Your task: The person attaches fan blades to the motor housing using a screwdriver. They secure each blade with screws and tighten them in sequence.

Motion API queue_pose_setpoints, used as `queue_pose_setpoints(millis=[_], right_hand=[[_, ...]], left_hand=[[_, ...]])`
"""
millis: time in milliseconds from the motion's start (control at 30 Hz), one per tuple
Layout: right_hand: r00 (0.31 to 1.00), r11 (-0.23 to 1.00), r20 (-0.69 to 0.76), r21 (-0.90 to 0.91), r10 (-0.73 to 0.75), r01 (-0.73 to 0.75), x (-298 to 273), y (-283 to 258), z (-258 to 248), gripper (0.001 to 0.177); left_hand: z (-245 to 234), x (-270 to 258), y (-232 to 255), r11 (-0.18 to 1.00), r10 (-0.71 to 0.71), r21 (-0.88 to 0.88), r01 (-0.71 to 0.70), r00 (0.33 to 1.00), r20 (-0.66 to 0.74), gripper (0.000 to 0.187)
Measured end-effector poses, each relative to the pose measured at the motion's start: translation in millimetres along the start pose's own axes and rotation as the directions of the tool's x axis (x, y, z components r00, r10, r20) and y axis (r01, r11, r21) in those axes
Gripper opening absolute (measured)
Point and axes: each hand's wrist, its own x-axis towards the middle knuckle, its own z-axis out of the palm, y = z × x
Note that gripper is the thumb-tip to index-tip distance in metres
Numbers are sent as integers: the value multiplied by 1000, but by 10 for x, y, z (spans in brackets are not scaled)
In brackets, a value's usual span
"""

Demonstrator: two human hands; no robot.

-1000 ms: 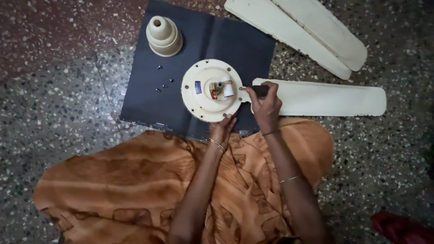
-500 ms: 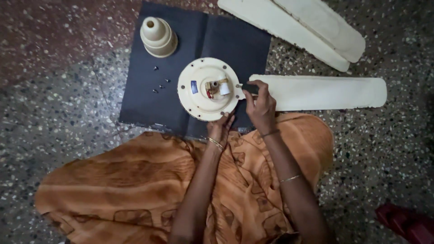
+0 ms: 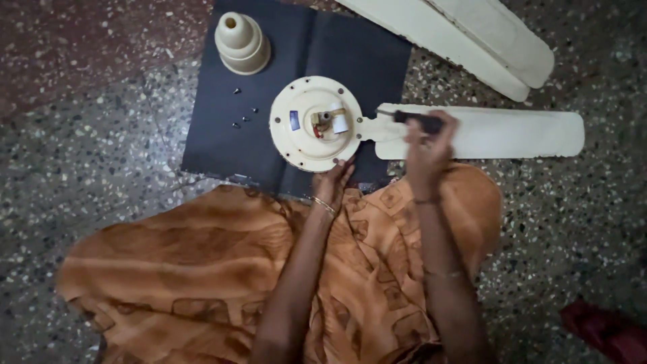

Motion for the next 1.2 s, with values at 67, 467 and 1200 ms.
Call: queue_pose_setpoints(millis=[67,467,1200], right_hand=[[997,949,-57,312,52,-32,33,102,-303,33],[897,878,151,-322,416,-353,-477,1548,-1724,23],[359,443,262,-573,896,-689,-3085,1588,-3720,33]], left_hand=[[-48,55,-92,1000,-5,-26,5,1000,-15,39],[-124,128,-223,999,1,-54,-3,999,-34,40],[-28,32,0,999,1,-41,0,1000,29,40]])
